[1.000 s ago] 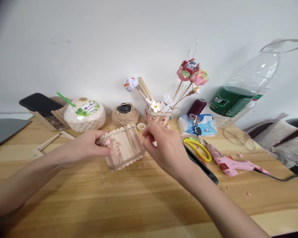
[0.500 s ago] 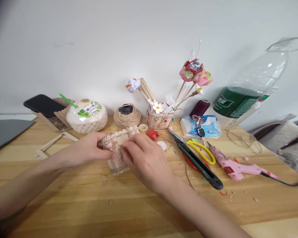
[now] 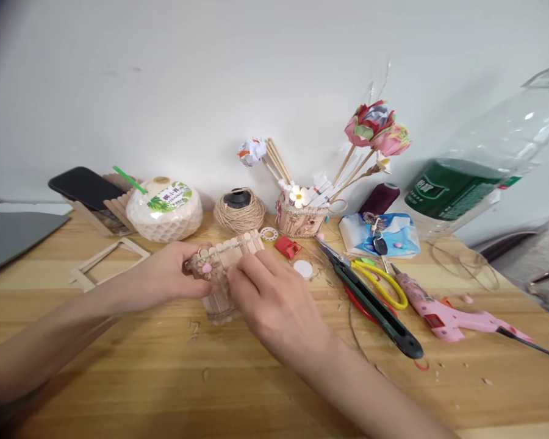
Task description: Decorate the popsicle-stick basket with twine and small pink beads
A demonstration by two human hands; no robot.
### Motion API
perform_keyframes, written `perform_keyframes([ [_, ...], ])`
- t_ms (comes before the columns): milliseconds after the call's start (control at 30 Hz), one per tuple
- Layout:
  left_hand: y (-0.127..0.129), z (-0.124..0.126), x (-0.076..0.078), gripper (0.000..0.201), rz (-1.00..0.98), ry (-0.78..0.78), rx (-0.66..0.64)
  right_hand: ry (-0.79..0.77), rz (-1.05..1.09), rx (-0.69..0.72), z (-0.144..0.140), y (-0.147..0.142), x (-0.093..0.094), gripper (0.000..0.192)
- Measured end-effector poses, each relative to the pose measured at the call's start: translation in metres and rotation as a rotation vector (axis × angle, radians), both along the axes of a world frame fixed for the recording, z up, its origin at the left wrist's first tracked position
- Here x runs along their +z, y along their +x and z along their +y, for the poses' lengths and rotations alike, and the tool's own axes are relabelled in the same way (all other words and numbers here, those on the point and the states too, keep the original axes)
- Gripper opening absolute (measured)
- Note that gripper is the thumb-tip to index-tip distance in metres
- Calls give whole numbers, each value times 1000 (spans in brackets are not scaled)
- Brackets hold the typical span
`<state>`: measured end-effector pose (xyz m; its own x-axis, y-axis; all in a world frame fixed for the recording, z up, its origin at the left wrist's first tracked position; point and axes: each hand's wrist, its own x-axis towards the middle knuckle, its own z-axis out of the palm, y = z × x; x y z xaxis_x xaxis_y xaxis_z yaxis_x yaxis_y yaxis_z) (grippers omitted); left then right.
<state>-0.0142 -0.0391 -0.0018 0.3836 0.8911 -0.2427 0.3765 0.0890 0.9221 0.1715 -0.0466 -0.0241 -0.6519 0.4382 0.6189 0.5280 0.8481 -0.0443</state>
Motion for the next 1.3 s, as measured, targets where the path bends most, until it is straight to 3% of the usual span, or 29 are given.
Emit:
perform_keyframes([
  [333, 0, -1, -2, 11, -5, 31, -13, -85, 39, 7, 2, -1, 4, 15],
  [467, -2, 0, -2, 8, 8, -41, 5, -336, 179, -11, 7, 3, 7, 1],
  [567, -4, 3, -2, 8, 24, -68, 28, -532, 347, 25, 12, 9, 10, 13],
  [700, -6, 5, -2, 8, 38, -69, 9, -596, 467, 40, 15, 15, 9, 17],
  [800, -8, 5, -4, 8, 57, -57, -6, -550, 472, 5, 14, 16, 6, 13],
  [900, -8, 5, -4, 8, 44, -45, -37, -367, 402, 60, 11, 14, 3, 7],
  [1033, -7, 4, -2, 8, 23, -30, -56, -144, 255, 107, 10, 9, 0, 17],
  [1300, -8, 3, -3, 10, 4, -41, -66, -138, 215, 105, 12, 4, -3, 14],
])
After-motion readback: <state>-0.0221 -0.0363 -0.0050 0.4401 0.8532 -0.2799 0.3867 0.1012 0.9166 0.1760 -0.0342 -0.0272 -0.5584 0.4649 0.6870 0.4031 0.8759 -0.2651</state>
